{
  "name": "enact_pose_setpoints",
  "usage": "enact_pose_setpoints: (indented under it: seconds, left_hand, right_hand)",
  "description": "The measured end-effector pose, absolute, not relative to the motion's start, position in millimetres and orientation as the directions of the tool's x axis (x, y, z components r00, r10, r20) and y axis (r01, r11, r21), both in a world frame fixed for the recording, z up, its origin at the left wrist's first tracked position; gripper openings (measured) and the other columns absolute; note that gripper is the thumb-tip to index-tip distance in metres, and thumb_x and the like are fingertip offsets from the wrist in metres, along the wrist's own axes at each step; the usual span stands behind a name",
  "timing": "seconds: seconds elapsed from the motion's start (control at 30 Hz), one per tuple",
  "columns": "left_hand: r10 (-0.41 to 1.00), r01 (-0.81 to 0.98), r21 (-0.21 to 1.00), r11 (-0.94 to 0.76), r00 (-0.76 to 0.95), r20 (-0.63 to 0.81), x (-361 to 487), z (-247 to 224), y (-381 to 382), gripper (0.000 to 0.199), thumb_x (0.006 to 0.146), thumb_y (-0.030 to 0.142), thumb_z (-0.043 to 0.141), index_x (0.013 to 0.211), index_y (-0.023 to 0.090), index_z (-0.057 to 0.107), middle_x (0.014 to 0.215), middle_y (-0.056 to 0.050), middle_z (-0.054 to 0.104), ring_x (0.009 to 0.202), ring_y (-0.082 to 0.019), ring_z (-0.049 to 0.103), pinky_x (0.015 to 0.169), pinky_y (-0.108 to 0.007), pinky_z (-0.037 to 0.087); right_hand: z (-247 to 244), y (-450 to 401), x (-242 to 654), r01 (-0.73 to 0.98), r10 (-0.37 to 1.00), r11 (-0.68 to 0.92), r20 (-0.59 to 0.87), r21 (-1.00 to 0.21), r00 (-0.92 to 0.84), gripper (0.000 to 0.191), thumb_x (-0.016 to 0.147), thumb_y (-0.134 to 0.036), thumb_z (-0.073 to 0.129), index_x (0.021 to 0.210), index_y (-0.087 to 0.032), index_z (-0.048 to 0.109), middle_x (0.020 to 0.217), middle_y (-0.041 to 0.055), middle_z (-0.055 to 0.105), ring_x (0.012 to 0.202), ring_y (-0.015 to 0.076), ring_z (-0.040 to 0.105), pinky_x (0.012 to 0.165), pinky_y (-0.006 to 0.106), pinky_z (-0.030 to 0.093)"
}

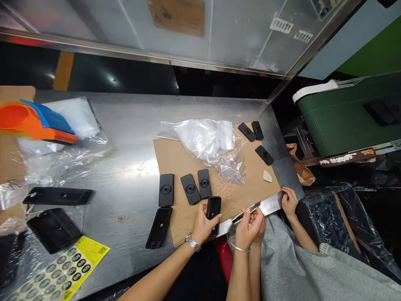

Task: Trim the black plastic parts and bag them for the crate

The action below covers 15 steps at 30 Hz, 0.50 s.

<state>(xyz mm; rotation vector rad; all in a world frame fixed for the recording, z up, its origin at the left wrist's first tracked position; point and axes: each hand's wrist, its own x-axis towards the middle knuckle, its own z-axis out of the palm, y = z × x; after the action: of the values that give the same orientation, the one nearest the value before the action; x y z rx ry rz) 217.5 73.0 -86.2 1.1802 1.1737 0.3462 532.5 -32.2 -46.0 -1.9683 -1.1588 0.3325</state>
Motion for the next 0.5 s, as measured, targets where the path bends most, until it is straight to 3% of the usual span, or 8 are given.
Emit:
enact_pose_setpoints:
  seconds: [0.1,0.2,0.27,0.37,0.5]
  left_hand:
    - [0.693,0.101,0.800,0.591,0.445,-0.567,196.7,-57.2,91.6,0.035,0.074,0.035,0.055,0.104,0.021,0.040,0.090,-0.003,0.058,0.081,-0.017,0.059,0.074,-0.034,0.047]
    - [0.555,-0.313,0.459,0.832,0.509,-0.658,178.3,-26.1,109.4,0.036,0.070,0.031,0.063,0.101,0.023,0.044,0.086,0.000,0.059,0.078,-0.018,0.061,0.071,-0.036,0.049]
    - [0.498,-0.432,0.279,0.857,0.559,-0.663,170.1,-9.0,118.3,0.034,0.072,0.038,0.060,0.098,0.020,0.050,0.089,-0.003,0.061,0.071,-0.016,0.061,0.065,-0.033,0.050]
    - [0.498,-0.502,0.198,0.842,0.582,-0.643,163.8,7.9,125.8,0.047,0.078,0.054,0.043,0.092,0.012,0.059,0.088,-0.008,0.063,0.065,-0.014,0.059,0.061,-0.028,0.050]
    - [0.521,-0.558,0.179,0.810,0.547,-0.655,159.5,21.1,128.8,0.052,0.080,0.055,0.036,0.088,0.010,0.062,0.082,-0.007,0.063,0.065,-0.014,0.058,0.062,-0.026,0.050]
  right_hand:
    - [-32.4,-24.2,462.9,0.589,0.835,-0.223,0.159,-0.777,0.527,0.024,0.085,-0.037,0.040,0.087,-0.026,0.061,0.075,0.0029,0.062,0.073,0.0209,0.059,0.061,0.037,0.047]
    - [-21.3,-19.9,360.5,0.516,0.814,-0.230,0.127,-0.825,0.567,0.026,0.084,-0.036,0.041,0.104,-0.030,0.057,0.074,0.0030,0.063,0.069,0.0221,0.060,0.054,0.036,0.048]
    - [-8.9,-16.5,303.0,0.433,0.815,-0.243,0.060,-0.868,0.577,0.033,0.085,-0.036,0.038,0.115,-0.032,0.051,0.079,0.0035,0.063,0.069,0.0232,0.060,0.050,0.036,0.048]
    - [16.3,-7.8,260.9,0.384,0.850,-0.232,0.006,-0.894,0.527,0.035,0.086,-0.035,0.038,0.120,-0.035,0.047,0.081,0.0027,0.063,0.072,0.0247,0.061,0.048,0.037,0.049]
    - [42.9,3.8,257.0,0.502,0.871,-0.237,0.047,-0.832,0.490,0.034,0.083,-0.031,0.045,0.116,-0.039,0.049,0.095,0.0007,0.063,0.092,0.0297,0.058,0.062,0.044,0.053]
